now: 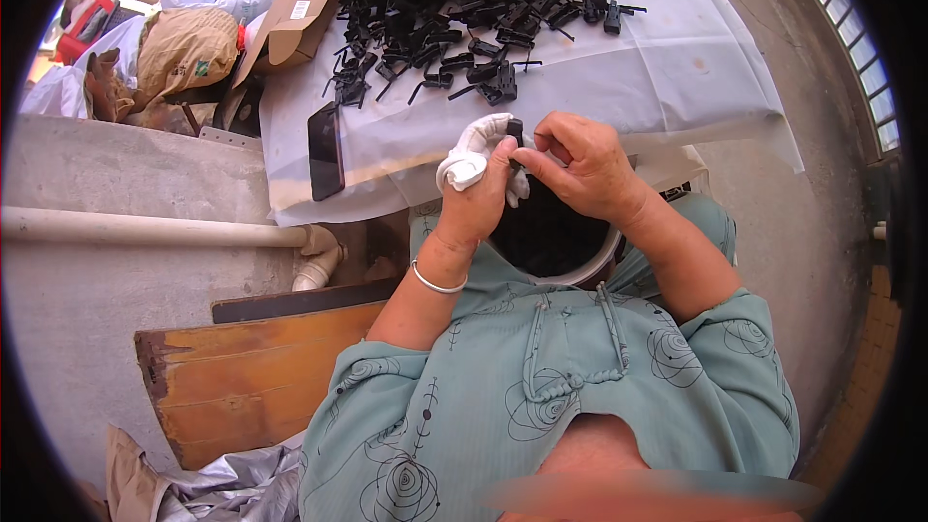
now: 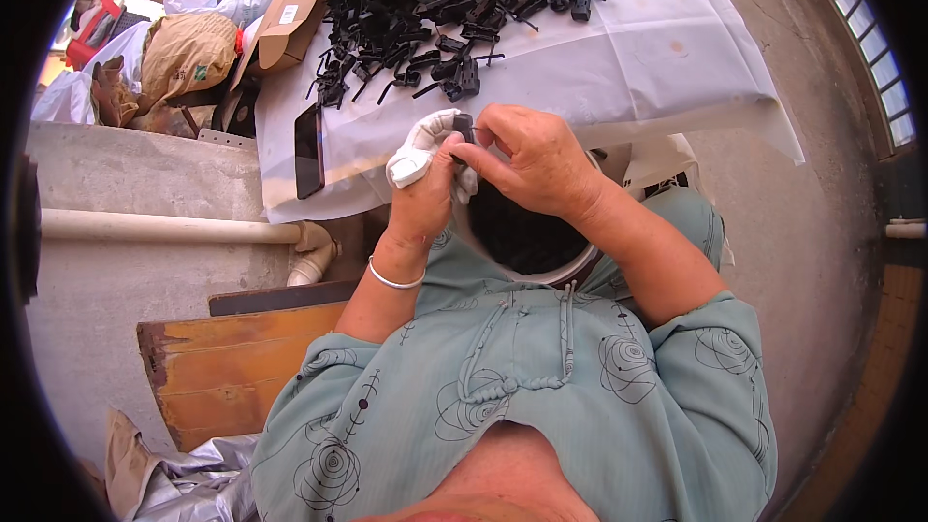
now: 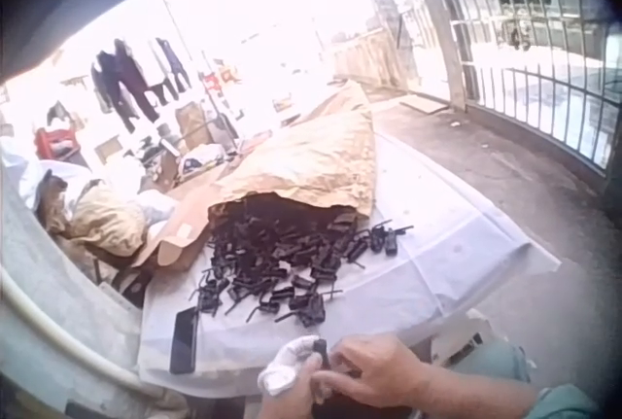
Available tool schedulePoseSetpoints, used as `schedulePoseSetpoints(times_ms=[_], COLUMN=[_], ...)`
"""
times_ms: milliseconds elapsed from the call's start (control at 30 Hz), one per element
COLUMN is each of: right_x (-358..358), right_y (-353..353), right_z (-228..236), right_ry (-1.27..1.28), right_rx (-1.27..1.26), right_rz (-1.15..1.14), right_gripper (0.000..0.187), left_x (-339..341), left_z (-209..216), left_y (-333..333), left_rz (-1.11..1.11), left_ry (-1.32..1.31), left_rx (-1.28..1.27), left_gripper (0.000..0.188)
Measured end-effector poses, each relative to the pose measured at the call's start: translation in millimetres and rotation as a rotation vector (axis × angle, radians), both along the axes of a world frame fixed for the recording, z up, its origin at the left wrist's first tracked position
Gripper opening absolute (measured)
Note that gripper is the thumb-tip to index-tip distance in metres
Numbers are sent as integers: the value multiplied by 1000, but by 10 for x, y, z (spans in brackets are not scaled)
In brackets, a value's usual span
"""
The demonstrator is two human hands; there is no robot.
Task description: Wiping small black plastic components with a white cloth at a workstation.
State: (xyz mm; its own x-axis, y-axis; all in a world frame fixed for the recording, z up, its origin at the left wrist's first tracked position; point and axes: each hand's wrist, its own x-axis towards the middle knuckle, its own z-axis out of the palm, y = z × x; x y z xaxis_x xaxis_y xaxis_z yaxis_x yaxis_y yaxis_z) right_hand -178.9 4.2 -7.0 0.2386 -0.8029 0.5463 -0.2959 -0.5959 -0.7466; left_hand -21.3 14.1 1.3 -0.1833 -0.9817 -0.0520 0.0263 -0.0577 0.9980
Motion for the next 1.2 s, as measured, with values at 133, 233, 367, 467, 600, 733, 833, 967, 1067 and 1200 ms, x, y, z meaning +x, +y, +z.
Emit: schedulePoseSetpoints(times_ms=[133, 233, 367, 467, 600, 733, 833, 967, 1067, 1200], right_x=[3, -8, 50, 33, -19, 8, 52, 92, 44, -59], right_y=[-18, 16, 17, -16, -42, -14, -32, -18, -54, -73], right_z=[2, 107, -11, -6, -44, -39, -62, -165, -143, 45], right_ry=[-28, -19, -21, -45, -57, 41, -7, -188, -321, 192], right_rx=[41, -16, -49, 189, 333, 353, 510, 563, 597, 418], right_rz=[-14, 136, 27, -48, 114, 221, 206, 235, 369, 172], right_gripper=[22, 21, 19, 19, 19, 24, 25, 23, 21, 22], left_x=[48, 37, 26, 52, 65, 73, 70, 51, 27, 118], left_z=[-52, -77, -45, -97, -20, -104, -114, -150, -137, 0], left_y=[32, 2, 53, 90, 84, 79, 81, 44, 56, 11], left_rz=[-52, 38, -51, -127, -80, -41, 50, 47, 27, 33], left_ry=[-23, -70, -17, 82, -39, -140, -684, -708, -399, -140], left_rx=[-103, -178, -37, -46, -69, -147, -597, -740, -473, -275], left_gripper=[26, 25, 29, 29, 28, 26, 25, 25, 24, 31])
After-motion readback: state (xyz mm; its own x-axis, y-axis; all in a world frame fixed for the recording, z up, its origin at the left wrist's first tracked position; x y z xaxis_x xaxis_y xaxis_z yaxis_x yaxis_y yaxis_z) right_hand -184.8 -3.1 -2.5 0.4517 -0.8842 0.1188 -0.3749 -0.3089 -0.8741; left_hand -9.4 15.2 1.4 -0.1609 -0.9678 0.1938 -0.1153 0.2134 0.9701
